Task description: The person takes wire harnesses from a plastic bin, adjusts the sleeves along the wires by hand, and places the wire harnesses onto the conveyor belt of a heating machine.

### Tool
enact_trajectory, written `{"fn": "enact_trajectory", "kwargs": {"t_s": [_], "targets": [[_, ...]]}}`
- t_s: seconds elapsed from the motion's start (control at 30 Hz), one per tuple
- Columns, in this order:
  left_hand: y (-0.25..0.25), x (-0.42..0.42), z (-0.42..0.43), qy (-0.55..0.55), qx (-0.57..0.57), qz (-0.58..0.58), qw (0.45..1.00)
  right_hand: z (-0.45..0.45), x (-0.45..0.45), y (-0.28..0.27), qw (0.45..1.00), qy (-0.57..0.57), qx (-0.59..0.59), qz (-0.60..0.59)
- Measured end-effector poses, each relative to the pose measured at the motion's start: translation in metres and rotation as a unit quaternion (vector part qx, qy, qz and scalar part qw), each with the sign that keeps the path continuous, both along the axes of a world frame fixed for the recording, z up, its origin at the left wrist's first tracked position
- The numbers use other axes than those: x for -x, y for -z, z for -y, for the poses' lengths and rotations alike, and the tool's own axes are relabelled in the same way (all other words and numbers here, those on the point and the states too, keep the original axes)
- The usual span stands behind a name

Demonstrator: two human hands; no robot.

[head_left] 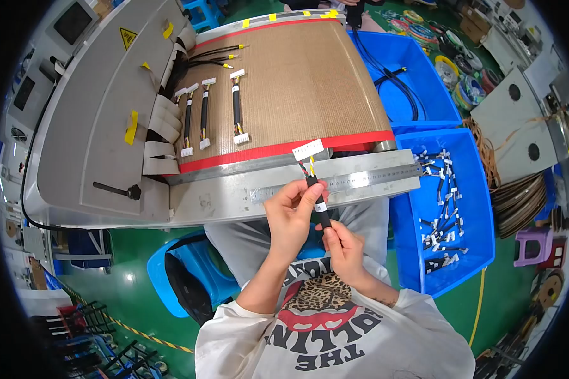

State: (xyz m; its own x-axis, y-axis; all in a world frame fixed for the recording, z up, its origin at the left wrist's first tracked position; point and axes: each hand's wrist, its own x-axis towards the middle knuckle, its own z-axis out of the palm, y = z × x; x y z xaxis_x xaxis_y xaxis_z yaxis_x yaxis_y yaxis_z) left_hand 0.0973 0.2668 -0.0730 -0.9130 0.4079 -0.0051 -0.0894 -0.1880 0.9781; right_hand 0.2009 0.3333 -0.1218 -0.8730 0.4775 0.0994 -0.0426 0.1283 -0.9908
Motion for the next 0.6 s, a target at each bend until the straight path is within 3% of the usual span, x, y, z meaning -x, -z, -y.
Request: {"fn": "enact_trajectory", "kwargs": {"t_s": [0.1, 0.2, 0.27, 0.37, 0.47, 0.57, 0.6], "targets": [[-0.003, 0.004, 0.005, 0.036, 0.005, 0.035, 0.999, -0.015, -0.003, -0.003, 0.991, -0.103, 0.049, 0.067], [-0.005, 0.002, 0.014, 0.110, 0.012, 0.046, 0.993, -0.048, 0.002, -0.024, 0.997, -0.077, 0.014, -0.007], [-0.006, -0.001, 0.019, 0.171, 0.025, 0.064, 0.983, -0.073, 0.010, -0.045, 0.992, -0.012, -0.089, -0.084], [-0.012, -0.007, 0.019, 0.246, 0.063, 0.075, 0.964, -0.089, 0.024, -0.083, 0.976, -0.095, -0.179, -0.082], [-0.013, -0.013, 0.017, 0.265, 0.065, 0.068, 0.960, -0.107, 0.033, -0.084, 0.936, -0.306, -0.169, 0.044], [-0.012, -0.014, 0.019, 0.304, 0.045, 0.098, 0.946, -0.098, 0.028, -0.090, 0.960, -0.259, 0.028, 0.099], [-0.010, -0.014, 0.020, 0.323, 0.034, 0.114, 0.939, -0.097, 0.028, -0.089, 0.964, -0.248, 0.032, 0.093]]}}
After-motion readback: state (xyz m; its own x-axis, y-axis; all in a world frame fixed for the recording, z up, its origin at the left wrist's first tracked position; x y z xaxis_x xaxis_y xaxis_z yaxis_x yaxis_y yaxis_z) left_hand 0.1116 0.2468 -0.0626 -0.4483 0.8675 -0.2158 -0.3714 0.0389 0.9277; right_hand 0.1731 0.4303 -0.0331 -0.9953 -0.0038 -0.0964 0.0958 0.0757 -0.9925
